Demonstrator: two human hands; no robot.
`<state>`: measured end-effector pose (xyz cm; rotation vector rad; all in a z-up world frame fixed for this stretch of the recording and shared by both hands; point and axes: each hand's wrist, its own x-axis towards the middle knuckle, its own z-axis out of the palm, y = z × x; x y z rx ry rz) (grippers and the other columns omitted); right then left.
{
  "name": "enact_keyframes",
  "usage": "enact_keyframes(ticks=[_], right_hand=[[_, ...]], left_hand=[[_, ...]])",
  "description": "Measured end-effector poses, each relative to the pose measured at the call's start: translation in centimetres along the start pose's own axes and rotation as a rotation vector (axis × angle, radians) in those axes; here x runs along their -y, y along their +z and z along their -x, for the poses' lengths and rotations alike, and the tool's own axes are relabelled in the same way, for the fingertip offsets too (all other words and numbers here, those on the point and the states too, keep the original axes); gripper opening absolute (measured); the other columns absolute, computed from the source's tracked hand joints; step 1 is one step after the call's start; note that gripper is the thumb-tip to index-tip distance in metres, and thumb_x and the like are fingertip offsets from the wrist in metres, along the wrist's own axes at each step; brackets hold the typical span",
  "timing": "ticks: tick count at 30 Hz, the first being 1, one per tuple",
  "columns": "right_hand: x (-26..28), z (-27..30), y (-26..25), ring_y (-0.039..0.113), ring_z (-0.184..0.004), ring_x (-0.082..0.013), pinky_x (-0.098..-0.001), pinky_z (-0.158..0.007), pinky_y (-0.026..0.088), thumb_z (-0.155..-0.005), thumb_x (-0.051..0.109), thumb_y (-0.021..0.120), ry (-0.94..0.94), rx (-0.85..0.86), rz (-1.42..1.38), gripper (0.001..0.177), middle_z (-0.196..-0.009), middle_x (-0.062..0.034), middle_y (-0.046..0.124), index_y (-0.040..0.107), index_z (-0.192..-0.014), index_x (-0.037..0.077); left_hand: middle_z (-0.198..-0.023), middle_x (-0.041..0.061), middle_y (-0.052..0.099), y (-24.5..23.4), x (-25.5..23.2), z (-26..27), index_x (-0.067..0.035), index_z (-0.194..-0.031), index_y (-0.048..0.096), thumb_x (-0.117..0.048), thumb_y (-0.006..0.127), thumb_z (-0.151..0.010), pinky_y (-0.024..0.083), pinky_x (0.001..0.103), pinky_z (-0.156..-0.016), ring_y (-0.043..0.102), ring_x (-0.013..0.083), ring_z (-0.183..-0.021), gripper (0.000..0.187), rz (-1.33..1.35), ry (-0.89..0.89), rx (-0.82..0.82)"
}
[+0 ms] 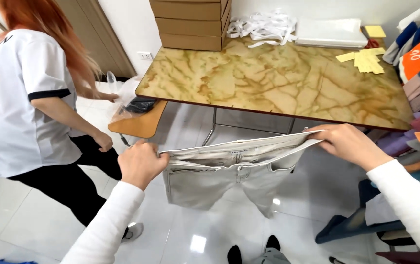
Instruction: The person takes various items of clothing off hangers and rolls them up on a table.
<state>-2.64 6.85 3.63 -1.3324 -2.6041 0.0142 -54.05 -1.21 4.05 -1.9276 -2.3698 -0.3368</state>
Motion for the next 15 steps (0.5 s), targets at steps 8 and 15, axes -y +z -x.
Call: enact_keyframes(ticks=[8,15], right_hand=[[-2.8,0.4,-3.9,0.07,-0.091,-0.0325,-0.0396,-0.078,0.057,-0.077,0.005,0.072,0.059,-0.092,-0.029,0.035,-0.103,-0.0062,0.075,0.078,-0.109,0.017],[-6.7,2.8,-8.7,0.07,-0.079,-0.0282,-0.0349,-0.069,0.056,-0.071,-0.007,0.067,0.149,-0.238,-0.157,0.044,-0.094,-0.0082,0.074,0.08,-0.106,0.017]], left_hand=[[-0.101,0.009,0.066,2.1,-3.7,-2.4,-0.014,-0.085,0.078,-0.037,0.068,-0.074,0.056,0.047,-0.069,0.07,0.0312,-0.092,0.027,0.023,0.086,-0.031],[-0.145,0.013,0.045,7.3,-9.9,-5.7,-0.017,-0.126,0.052,0.003,0.062,-0.075,0.058,0.043,-0.072,0.068,0.0327,-0.103,0.056,0.355,0.687,-0.141]])
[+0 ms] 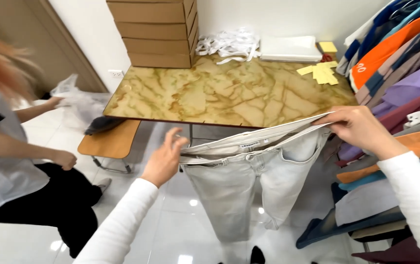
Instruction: The person takes various items of clothing off hangers and rolls them up on a table.
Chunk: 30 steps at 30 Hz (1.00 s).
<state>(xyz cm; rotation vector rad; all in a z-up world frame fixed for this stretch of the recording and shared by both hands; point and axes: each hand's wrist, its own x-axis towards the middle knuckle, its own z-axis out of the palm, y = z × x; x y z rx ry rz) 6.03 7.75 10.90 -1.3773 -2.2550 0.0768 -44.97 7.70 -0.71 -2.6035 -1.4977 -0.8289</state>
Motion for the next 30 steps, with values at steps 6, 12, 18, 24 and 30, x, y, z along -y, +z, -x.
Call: enact_keyframes(ticks=[6,12,18,24,30], right_hand=[[-1.4,1.4,-5.3,0.068,-0.072,-0.0261,-0.0345,-0.065,0.055,-0.07,-0.008,0.066,0.058,-0.038,0.117,0.047,-0.09,-0.0073,0.073,0.081,-0.105,0.019],[-1.3,1.5,-8.1,0.058,-0.06,-0.0214,-0.0332,-0.054,0.05,-0.073,-0.006,0.069,0.147,0.081,0.091,0.042,-0.081,-0.0046,0.074,0.08,-0.103,0.02],[-4.3,1.0,-7.5,0.057,-0.059,-0.0203,-0.0328,-0.055,0.05,-0.081,0.002,0.072,0.248,0.092,0.05,0.03,-0.085,-0.0041,0.076,0.08,-0.105,0.019],[-9.9,1.3,-5.0,0.069,-0.079,-0.0084,-0.0236,-0.07,0.055,-0.087,0.011,0.07,0.409,-0.132,-0.484,0.041,-0.098,-0.0019,0.074,0.063,-0.128,0.013],[-19.4,2.2,7.9,0.051,-0.065,-0.0123,-0.0291,-0.054,0.036,-0.098,0.022,0.078,0.89,-0.345,-0.599,0.025,-0.083,-0.0025,0.069,0.073,-0.109,0.001]], left_hand=[[-0.149,0.012,0.042,4.3,-3.2,-2.4,-0.024,-0.128,0.052,0.006,0.059,-0.081,0.057,0.04,-0.068,0.068,0.0294,-0.101,0.057,-0.177,0.265,0.164],[-0.138,0.005,0.053,11.6,-4.0,-3.4,-0.022,-0.121,0.061,-0.003,0.062,-0.084,0.058,0.041,-0.076,0.068,0.029,-0.101,0.042,-0.161,0.291,0.161],[-0.133,0.006,0.062,10.1,-7.9,-5.2,-0.017,-0.106,0.069,-0.024,0.074,-0.08,0.056,0.043,-0.07,0.069,0.0298,-0.091,0.028,-0.018,0.014,0.174],[-0.105,0.006,0.074,12.0,-6.4,-5.7,-0.01,-0.104,0.072,-0.029,0.07,-0.093,0.056,0.037,-0.064,0.072,0.0266,-0.076,0.022,0.368,-0.196,0.075],[-0.071,0.014,0.073,12.8,-5.3,-10.8,-0.006,-0.102,0.074,-0.03,0.07,-0.091,0.054,0.036,-0.06,0.072,0.0254,-0.06,0.027,0.675,-0.633,0.053]])
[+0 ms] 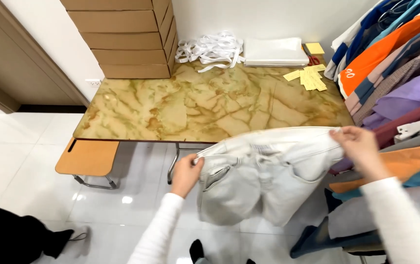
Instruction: The person takes various items of clothing off hangers and rolls them up on a table.
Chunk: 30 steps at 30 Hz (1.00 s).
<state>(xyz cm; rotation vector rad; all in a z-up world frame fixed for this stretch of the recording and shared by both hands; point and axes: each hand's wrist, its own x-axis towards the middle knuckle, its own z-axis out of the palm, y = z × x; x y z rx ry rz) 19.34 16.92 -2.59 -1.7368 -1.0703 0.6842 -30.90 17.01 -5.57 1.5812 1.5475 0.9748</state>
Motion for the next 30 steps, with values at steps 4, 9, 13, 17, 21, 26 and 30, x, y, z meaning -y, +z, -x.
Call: enact_keyframes(ticks=[4,9,13,17,21,26,30], right_hand=[[2.0,6.3,11.0,0.051,-0.062,-0.0055,-0.0237,-0.054,0.04,-0.096,0.022,0.078,-0.134,-0.072,0.036,0.023,-0.076,-0.0011,0.064,0.073,-0.103,0.0],[11.7,14.3,22.4,0.056,-0.061,-0.0022,-0.0194,-0.052,0.045,-0.094,0.014,0.072,-0.115,0.007,-0.434,0.021,-0.081,0.0045,0.07,0.073,-0.11,0.001],[16.1,16.2,26.1,0.069,-0.075,0.0015,-0.0183,-0.055,0.053,-0.093,0.011,0.07,-0.144,-0.038,-0.461,0.024,-0.101,0.0104,0.069,0.072,-0.114,-0.001],[16.0,15.6,28.0,0.053,-0.061,-0.0006,-0.0186,-0.052,0.043,-0.096,0.011,0.07,-0.192,-0.036,-0.474,0.028,-0.088,0.0029,0.073,0.073,-0.121,0.0],[17.0,16.1,29.6,0.06,-0.072,0.002,-0.0161,-0.058,0.047,-0.097,0.012,0.068,-0.201,0.012,-0.473,0.025,-0.092,0.0036,0.075,0.073,-0.118,-0.001],[16.9,16.6,30.8,0.055,-0.07,-0.0008,-0.0177,-0.059,0.043,-0.104,0.017,0.065,-0.134,-0.015,-0.521,0.027,-0.091,0.0018,0.071,0.075,-0.122,-0.001],[16.4,16.1,30.6,0.062,-0.078,-0.0033,-0.0206,-0.065,0.052,-0.107,0.016,0.057,-0.114,0.023,-0.609,0.028,-0.099,-0.0011,0.074,0.073,-0.122,-0.002]], left_hand=[[-0.07,0.018,0.07,1.7,-4.2,-0.9,-0.005,-0.099,0.076,-0.031,0.072,-0.09,0.053,0.041,-0.061,0.069,0.0326,-0.061,0.028,0.001,-0.021,-0.061],[-0.073,0.019,0.07,0.6,-9.8,-1.6,-0.005,-0.08,0.069,-0.034,0.071,-0.093,0.051,0.05,-0.063,0.067,0.0418,-0.072,0.031,-0.086,0.261,-0.112],[-0.073,0.018,0.07,-1.8,-10.9,-1.7,-0.006,-0.081,0.066,-0.027,0.065,-0.097,0.052,0.051,-0.063,0.068,0.0404,-0.07,0.027,-0.118,0.379,-0.109],[-0.075,0.019,0.069,-4.1,-10.9,-1.4,-0.006,-0.083,0.064,-0.023,0.06,-0.101,0.052,0.051,-0.061,0.068,0.0405,-0.069,0.025,-0.161,0.47,-0.079],[-0.073,0.021,0.068,-5.8,-10.6,-2.6,-0.006,-0.085,0.066,-0.023,0.059,-0.101,0.052,0.052,-0.061,0.068,0.042,-0.068,0.024,-0.147,0.436,-0.072],[-0.072,0.022,0.068,-6.2,-9.9,-4.7,-0.004,-0.086,0.069,-0.024,0.058,-0.101,0.053,0.052,-0.063,0.068,0.0427,-0.069,0.027,-0.078,0.484,-0.024],[-0.075,0.023,0.069,-5.8,-9.8,-5.4,-0.003,-0.088,0.069,-0.031,0.048,-0.105,0.054,0.053,-0.07,0.069,0.0423,-0.073,0.039,-0.122,0.516,0.153]])
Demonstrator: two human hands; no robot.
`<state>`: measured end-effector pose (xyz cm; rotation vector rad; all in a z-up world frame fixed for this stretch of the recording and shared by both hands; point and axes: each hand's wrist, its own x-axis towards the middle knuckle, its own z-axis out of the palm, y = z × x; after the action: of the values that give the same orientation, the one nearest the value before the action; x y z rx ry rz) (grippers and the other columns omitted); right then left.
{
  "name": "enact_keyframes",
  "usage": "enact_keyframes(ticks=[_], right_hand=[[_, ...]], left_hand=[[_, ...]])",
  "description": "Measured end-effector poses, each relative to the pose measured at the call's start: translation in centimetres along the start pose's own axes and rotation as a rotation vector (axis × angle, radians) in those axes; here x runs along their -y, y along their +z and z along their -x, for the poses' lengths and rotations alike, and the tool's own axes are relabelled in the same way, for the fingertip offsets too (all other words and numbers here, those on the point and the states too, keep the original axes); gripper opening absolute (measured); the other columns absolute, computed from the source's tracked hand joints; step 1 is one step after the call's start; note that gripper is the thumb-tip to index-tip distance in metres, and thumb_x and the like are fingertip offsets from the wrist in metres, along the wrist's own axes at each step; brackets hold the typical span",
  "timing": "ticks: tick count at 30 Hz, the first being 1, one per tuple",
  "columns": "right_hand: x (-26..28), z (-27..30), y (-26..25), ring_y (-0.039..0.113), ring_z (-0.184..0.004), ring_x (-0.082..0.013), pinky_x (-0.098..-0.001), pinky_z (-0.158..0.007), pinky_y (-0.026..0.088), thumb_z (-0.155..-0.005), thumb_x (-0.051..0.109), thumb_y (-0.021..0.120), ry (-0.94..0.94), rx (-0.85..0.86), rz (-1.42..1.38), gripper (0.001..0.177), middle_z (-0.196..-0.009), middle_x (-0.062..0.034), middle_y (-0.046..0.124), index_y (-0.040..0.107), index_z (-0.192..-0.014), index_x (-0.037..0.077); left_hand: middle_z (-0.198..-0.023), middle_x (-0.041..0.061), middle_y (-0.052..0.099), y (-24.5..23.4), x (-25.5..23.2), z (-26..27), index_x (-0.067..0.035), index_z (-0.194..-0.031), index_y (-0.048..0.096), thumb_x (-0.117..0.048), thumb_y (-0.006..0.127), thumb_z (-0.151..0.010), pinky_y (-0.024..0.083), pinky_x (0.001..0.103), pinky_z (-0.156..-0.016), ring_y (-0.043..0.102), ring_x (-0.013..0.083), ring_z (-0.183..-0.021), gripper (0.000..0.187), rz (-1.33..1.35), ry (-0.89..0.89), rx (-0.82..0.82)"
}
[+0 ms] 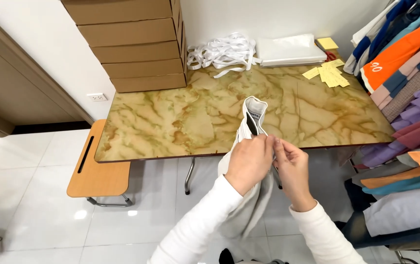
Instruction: The person takes various items of clothing off hangers and rolls them up on a table.
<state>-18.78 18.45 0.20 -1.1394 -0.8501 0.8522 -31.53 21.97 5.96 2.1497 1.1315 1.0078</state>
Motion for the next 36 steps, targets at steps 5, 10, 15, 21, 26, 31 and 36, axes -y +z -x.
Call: enact_keyframes(ticks=[5,10,15,21,26,31,36], right_hand=[[-2.1,-0.5,-1.2,0.068,-0.089,-0.0049,-0.0203,-0.077,0.055,-0.087,-0.002,0.064,-0.087,0.058,0.067,0.034,-0.104,-0.0001,0.074,0.066,-0.121,-0.001],[-6.5,-1.3,-5.5,0.064,-0.082,-0.0085,-0.0255,-0.07,0.052,-0.083,-0.01,0.076,-0.119,0.053,0.355,0.02,-0.091,-0.0041,0.074,0.069,-0.102,-0.009],[-0.6,0.4,-6.4,0.068,-0.082,-0.008,-0.0229,-0.073,0.055,-0.083,-0.007,0.076,0.0,0.111,0.267,0.034,-0.097,-0.0059,0.077,0.075,-0.116,-0.004],[5.8,2.3,-5.8,0.073,-0.099,-0.0145,-0.0282,-0.086,0.06,-0.087,-0.01,0.073,-0.164,0.167,0.285,0.033,-0.118,-0.0147,0.075,0.072,-0.119,-0.003],[1.2,3.5,-8.7,0.058,-0.136,-0.0189,-0.0364,-0.112,0.051,-0.084,0.0,0.081,-0.542,0.143,0.141,0.058,-0.15,-0.0122,0.051,0.048,-0.129,0.014],[-7.5,3.7,-9.9,0.059,-0.122,-0.0241,-0.0397,-0.103,0.049,-0.064,0.014,0.093,-0.302,0.109,0.513,0.077,-0.136,-0.0137,0.059,0.056,-0.131,0.005],[-16.1,3.1,-10.9,0.073,-0.11,-0.0249,-0.0357,-0.096,0.056,-0.069,0.037,0.091,0.296,0.221,0.747,0.071,-0.12,-0.013,0.075,0.066,-0.127,0.005]], left_hand=[[-0.075,0.023,0.072,-0.6,-1.2,-2.5,-0.003,-0.08,0.074,-0.049,0.036,-0.106,0.055,0.052,-0.078,0.071,0.0413,-0.077,0.065,0.025,-0.084,0.282],[-0.08,0.02,0.074,1.5,-0.5,-4.5,-0.005,-0.076,0.077,-0.056,0.036,-0.102,0.057,0.05,-0.079,0.072,0.0392,-0.081,0.07,-0.174,-0.027,0.516],[-0.092,0.019,0.075,-3.4,-2.4,-3.3,-0.006,-0.088,0.077,-0.059,0.074,-0.053,0.056,0.051,-0.081,0.074,0.0344,-0.093,0.063,-0.475,0.491,-0.002],[-0.086,0.012,0.073,0.6,2.2,-5.5,-0.008,-0.105,0.07,-0.055,0.092,-0.053,0.044,0.055,-0.088,0.071,0.0326,-0.09,0.073,-0.483,0.561,0.467],[-0.077,0.007,0.072,-1.5,1.7,-8.0,-0.014,-0.079,0.076,-0.047,0.087,-0.065,0.054,0.046,-0.067,0.071,0.0302,-0.081,0.037,-0.401,0.726,0.421],[-0.072,0.007,0.071,-8.0,-1.6,-10.5,-0.018,-0.082,0.079,-0.046,0.086,-0.068,0.054,0.044,-0.062,0.071,0.0291,-0.073,0.032,-0.464,0.815,0.349],[-0.066,0.007,0.071,-14.4,-4.5,-11.5,-0.02,-0.088,0.082,-0.047,0.089,-0.068,0.053,0.045,-0.058,0.069,0.0308,-0.064,0.035,-0.525,0.816,0.216]])
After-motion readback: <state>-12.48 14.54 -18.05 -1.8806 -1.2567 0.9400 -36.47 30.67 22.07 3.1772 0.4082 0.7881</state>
